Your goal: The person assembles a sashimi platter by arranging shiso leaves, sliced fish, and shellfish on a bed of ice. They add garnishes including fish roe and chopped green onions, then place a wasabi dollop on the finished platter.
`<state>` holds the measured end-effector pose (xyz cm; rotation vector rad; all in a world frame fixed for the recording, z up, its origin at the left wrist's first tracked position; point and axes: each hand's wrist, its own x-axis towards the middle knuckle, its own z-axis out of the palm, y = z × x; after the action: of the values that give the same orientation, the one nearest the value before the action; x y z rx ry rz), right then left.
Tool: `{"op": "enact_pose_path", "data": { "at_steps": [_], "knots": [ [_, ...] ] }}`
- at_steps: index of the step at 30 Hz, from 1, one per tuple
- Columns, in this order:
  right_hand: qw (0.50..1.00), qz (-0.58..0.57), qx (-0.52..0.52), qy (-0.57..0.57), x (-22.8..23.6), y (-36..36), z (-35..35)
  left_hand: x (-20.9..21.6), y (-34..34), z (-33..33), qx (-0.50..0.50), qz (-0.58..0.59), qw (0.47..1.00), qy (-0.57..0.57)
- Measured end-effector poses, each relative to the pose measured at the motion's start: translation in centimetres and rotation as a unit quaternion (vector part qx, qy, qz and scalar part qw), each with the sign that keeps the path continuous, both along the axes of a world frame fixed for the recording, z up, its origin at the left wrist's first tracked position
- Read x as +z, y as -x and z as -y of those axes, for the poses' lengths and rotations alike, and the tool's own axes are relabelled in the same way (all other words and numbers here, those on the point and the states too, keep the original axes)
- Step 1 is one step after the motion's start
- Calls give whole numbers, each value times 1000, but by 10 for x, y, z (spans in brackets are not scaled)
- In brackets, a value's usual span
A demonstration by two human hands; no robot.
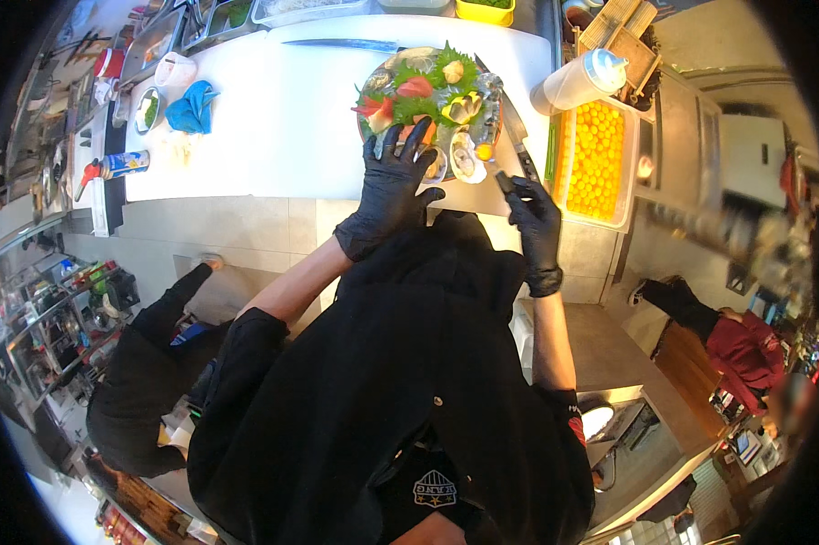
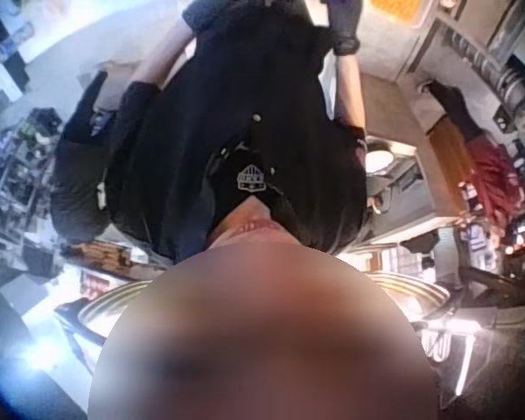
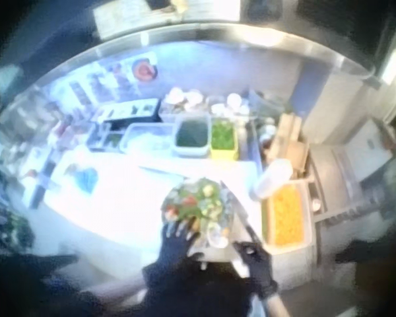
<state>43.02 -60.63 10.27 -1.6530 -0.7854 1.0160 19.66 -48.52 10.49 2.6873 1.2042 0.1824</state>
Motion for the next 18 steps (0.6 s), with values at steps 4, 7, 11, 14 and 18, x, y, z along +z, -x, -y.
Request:
{"op": "enact_pose_path", "data": {
  "at_steps": [4, 7, 11, 14, 18],
  "knots": [
    [986, 153, 27, -61, -2, 38, -23, -5, -2, 0, -2, -6, 1000, -9],
    [991, 130, 25, -24, -3, 47, -28, -9, 1, -1, 1, 38, 999, -6],
    [978, 202, 28, -39, -3, 54, -29, -15, 3, 0, 6, 81, 997, -2],
    [966, 253, 34, -48, -1, 58, -30, -19, 2, 3, 15, 60, 998, -14],
    [957, 283, 45, -48, 6, 58, -32, -25, 1, 5, 25, 36, 999, -31]
  ]
}}
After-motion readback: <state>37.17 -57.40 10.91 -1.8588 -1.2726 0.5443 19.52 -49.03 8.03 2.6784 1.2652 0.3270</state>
